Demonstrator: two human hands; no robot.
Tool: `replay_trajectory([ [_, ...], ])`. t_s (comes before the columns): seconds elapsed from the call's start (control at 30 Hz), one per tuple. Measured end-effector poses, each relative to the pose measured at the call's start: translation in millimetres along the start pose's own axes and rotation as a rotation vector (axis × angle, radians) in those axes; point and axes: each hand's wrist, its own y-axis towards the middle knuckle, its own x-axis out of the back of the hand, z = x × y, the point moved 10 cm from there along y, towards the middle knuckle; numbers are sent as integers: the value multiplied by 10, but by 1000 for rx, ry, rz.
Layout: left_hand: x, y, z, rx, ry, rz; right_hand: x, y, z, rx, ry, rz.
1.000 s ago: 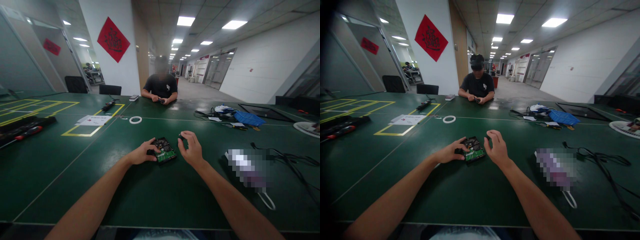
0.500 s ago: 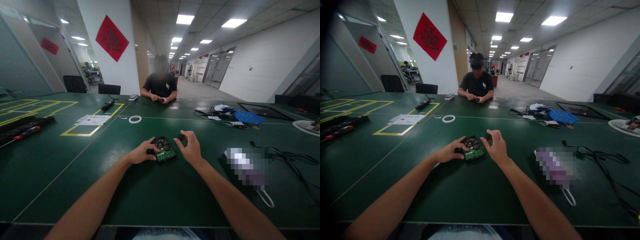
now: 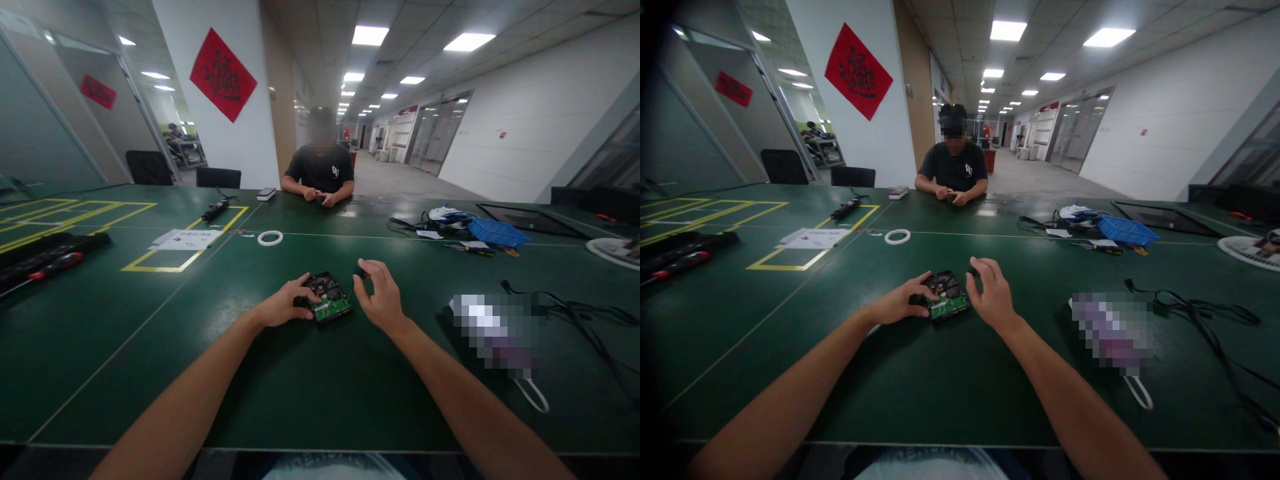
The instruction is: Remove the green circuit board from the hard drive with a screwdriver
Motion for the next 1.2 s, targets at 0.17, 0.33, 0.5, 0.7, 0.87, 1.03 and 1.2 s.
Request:
replay_trajectory([
  [0.17,-4,2,6,-12,-2,5,13,-10,-60,-39,40,-29],
  [0.33,7,-2,9,-2,-4,-3,1,-2,6,0,-19,37],
  [0.5,-4,8,6,-19,-19,-3,40,31,-5,-20,-39,7],
  [0.7,-11,8,39,0,-47,-2,-64,-8,-36,-52,136,53],
  [0.87,-15,8,56,10,-42,10,-41,-34,-69,-78,-4,14],
  [1.03,-16,14,49,10,-37,13,-83,-21,22,11,7,48],
  [1.2,-7,9,39,-2,-32,-2,-42,-20,-11,-22,18,11],
])
